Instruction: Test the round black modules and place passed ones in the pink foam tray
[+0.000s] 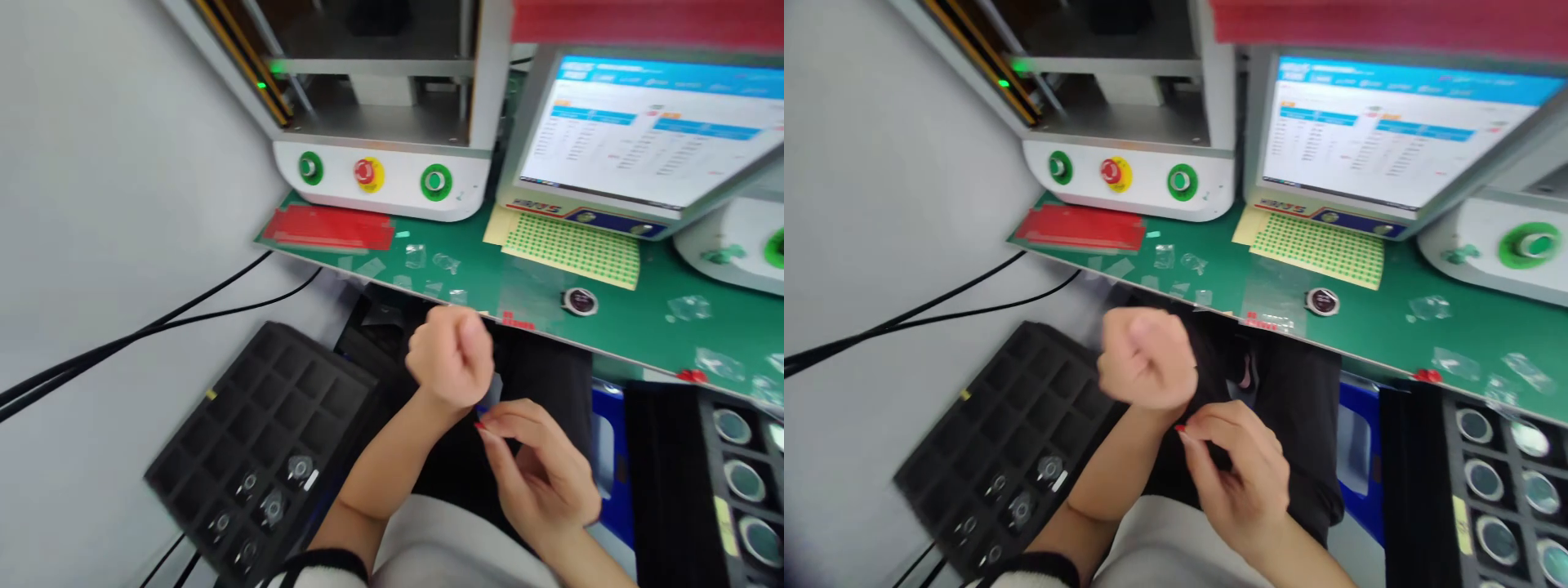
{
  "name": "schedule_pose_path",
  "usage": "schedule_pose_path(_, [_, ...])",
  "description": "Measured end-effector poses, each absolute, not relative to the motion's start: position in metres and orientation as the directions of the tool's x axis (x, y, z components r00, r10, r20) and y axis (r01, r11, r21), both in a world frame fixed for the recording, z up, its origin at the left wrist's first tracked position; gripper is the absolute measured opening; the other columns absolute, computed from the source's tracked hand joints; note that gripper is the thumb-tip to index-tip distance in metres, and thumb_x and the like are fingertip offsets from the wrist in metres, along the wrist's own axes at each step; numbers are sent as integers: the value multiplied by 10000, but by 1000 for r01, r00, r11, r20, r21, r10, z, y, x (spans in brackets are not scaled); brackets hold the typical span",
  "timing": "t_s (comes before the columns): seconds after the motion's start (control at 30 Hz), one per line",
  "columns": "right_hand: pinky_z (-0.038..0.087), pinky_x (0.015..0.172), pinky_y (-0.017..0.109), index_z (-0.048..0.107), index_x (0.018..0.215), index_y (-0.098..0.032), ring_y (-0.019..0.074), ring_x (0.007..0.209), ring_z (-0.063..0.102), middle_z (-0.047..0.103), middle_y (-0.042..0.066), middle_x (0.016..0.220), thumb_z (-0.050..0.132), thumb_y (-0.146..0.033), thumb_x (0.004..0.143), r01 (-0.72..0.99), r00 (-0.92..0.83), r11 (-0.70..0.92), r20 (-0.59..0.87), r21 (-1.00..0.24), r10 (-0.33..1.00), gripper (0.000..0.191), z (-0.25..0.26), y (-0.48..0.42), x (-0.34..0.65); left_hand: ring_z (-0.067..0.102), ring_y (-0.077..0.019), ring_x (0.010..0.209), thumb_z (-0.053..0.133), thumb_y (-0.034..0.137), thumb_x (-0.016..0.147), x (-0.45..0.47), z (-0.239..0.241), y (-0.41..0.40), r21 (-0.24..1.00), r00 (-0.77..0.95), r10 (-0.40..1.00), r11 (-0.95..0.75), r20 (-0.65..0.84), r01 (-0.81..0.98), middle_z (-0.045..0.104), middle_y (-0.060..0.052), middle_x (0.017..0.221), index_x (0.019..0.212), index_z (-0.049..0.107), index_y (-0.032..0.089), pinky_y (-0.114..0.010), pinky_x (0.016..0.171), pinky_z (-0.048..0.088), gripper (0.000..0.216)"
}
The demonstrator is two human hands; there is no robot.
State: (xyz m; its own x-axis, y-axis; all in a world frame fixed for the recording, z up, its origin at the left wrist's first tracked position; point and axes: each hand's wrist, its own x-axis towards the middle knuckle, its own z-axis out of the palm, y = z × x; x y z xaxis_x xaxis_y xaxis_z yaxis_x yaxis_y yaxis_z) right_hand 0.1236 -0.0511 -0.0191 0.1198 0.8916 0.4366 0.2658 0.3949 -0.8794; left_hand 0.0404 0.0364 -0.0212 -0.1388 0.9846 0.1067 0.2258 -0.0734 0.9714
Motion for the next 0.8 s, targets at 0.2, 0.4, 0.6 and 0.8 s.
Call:
schedule_pose_path(0.2, [508, 596, 327, 660, 815, -220, 185, 670, 625, 651, 36, 808, 661, -205, 844, 315, 169, 176, 238, -933, 957, 33, -77, -50, 179, 548, -129, 542, 481, 422, 923, -23, -50, 41, 605, -69, 998, 46, 14, 795, 507, 9, 514, 702, 602, 201, -248, 567, 346, 335])
schedule_pose_path(0.4, [479, 604, 384, 637, 860, -219, 210, 613, 604, 628, 38, 781, 658, -464, 822, 444, 246, -106, 7, -890, 969, 250, -148, -58, 237, 590, -139, 679, 507, 387, 957, -205, -86, -42, 174, -527, 816, 569, -236, 804, 606, -1, 715, 825, 616, 134, -314, 712, 481, 305])
schedule_pose_path(0.6, [488, 501, 387, 608, 849, -220, 201, 540, 584, 616, 46, 785, 681, -583, 758, 348, 318, -248, -135, -904, 938, 381, -167, -59, 239, 642, -184, 902, 577, 374, 929, -294, -87, -131, -51, -623, 639, 678, -451, 733, 665, -52, 977, 1020, 640, 133, -395, 849, 528, 264])
schedule_pose_path(0.8, [509, 499, 380, 617, 876, -221, 207, 529, 591, 611, 24, 693, 664, -611, 766, 391, 319, -277, -153, -878, 935, 408, -167, -58, 237, 634, -211, 1012, 584, 361, 927, -304, -112, -150, -55, -602, 628, 668, -493, 742, 650, -81, 1121, 1141, 610, 136, -430, 907, 520, 311])
